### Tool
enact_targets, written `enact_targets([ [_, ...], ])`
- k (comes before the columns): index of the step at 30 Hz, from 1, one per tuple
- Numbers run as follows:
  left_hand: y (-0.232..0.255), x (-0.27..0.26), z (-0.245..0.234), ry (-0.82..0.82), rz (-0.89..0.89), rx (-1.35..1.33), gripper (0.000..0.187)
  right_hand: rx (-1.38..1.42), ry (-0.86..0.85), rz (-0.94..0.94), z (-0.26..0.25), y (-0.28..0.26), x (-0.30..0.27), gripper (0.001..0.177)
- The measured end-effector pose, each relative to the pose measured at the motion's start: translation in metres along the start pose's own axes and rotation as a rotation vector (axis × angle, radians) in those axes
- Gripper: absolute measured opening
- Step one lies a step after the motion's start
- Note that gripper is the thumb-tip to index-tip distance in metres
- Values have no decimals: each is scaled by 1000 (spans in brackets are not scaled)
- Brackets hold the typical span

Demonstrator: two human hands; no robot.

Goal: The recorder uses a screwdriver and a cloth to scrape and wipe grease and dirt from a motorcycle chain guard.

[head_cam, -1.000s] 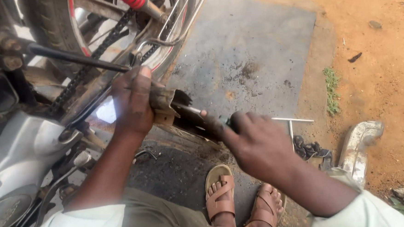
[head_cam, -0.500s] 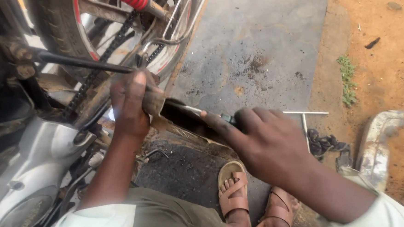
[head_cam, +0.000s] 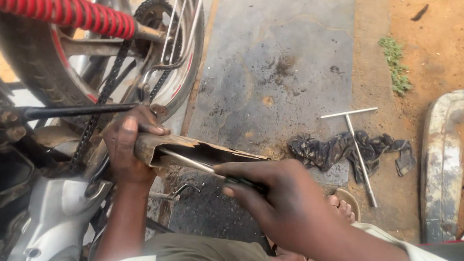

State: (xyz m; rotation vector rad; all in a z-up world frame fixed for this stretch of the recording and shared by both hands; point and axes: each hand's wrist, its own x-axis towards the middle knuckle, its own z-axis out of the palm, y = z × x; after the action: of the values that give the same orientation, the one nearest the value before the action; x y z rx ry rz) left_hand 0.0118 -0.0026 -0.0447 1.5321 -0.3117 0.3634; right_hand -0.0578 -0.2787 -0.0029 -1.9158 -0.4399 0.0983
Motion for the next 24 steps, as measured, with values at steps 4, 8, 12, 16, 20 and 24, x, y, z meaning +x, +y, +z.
enact_targets([
  [4, 13, 16, 20, -85, 88, 77, 54, 295, -138, 301, 23, 35, 10, 33],
  [8, 12, 2, 12, -52, -5, 15, 52, -40, -183, 166, 36, 91, 10, 30],
  [12, 13, 10, 14, -117, 103, 37, 56, -245, -140, 47, 16, 91, 12, 27],
  [16, 11, -7, 16, -179, 86, 55, 54, -67, -204, 191, 19, 78, 6, 33],
  [20, -6, 7, -4, -100, 42, -39, 51, -151, -47, 108, 39, 135, 4, 32],
  [24, -12, 4, -39, -82, 10, -98, 50, -229, -79, 269, 47, 171, -11, 28],
])
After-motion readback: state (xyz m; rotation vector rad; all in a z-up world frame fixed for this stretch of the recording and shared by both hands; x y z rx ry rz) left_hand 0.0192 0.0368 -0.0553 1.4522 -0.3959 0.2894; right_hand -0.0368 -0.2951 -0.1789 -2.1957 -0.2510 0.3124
